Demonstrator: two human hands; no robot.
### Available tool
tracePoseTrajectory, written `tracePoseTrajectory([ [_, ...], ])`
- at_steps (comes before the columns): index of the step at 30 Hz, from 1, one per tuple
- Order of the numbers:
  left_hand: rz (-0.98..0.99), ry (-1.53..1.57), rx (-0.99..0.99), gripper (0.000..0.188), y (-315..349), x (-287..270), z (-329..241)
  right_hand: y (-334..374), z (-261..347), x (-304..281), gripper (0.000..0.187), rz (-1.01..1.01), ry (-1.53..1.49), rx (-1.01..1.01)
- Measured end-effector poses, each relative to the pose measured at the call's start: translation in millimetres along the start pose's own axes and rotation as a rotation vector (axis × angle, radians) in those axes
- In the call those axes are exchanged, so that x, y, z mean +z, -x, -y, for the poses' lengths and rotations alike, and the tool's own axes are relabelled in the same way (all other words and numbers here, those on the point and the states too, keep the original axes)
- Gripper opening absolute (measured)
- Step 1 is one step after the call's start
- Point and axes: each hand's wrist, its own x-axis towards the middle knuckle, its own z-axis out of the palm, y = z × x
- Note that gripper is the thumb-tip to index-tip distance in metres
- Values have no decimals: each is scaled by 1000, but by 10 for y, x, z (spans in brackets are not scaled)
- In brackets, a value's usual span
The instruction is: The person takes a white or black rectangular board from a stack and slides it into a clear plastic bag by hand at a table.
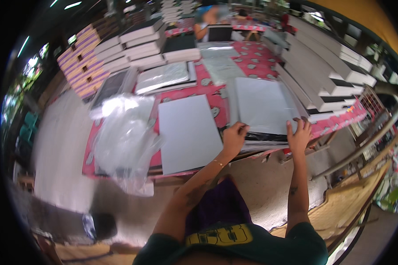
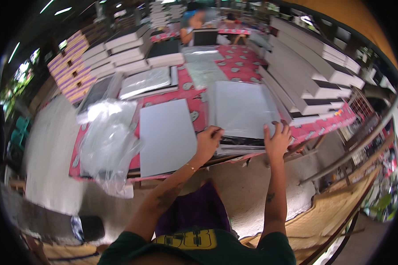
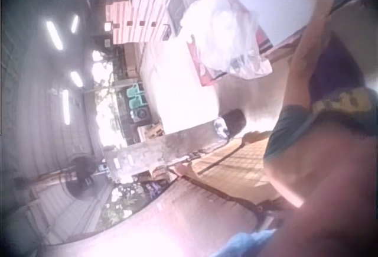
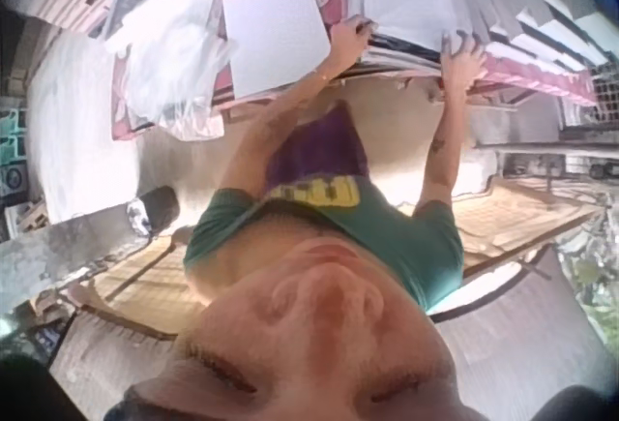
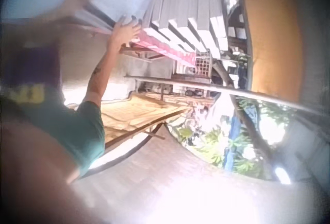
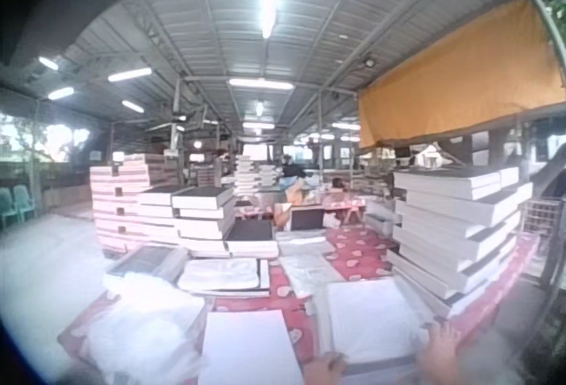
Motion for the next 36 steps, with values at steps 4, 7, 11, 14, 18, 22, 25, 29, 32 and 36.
tracePoseTrajectory([
  [4,-25,-357,242,16,152,-218,64,407,168,262,35,190,-64,-88],
  [7,-127,-467,184,18,361,-978,113,479,153,275,33,293,-59,-54],
  [11,-452,-1010,-48,20,770,-2823,197,337,620,-43,28,133,-544,-83],
  [14,-290,-1009,-391,21,1084,-3573,356,600,1484,79,27,657,-1262,229],
  [18,-444,-776,-219,23,834,-3707,457,1107,2879,319,34,1386,-1793,344],
  [22,-911,-1724,228,19,671,-3830,329,1320,3877,471,47,591,-1373,-482],
  [25,-364,-1578,-611,15,1012,-4622,417,1577,4326,319,51,586,-1085,-900],
  [29,-529,-1034,-203,19,497,-4308,-46,1292,4382,537,57,1033,-798,-824],
  [32,-523,-684,62,22,502,-3805,-465,979,4366,503,56,1517,-1697,-45],
  [36,-437,-554,20,28,671,-3239,-786,677,4067,428,34,1455,-2148,585],
])
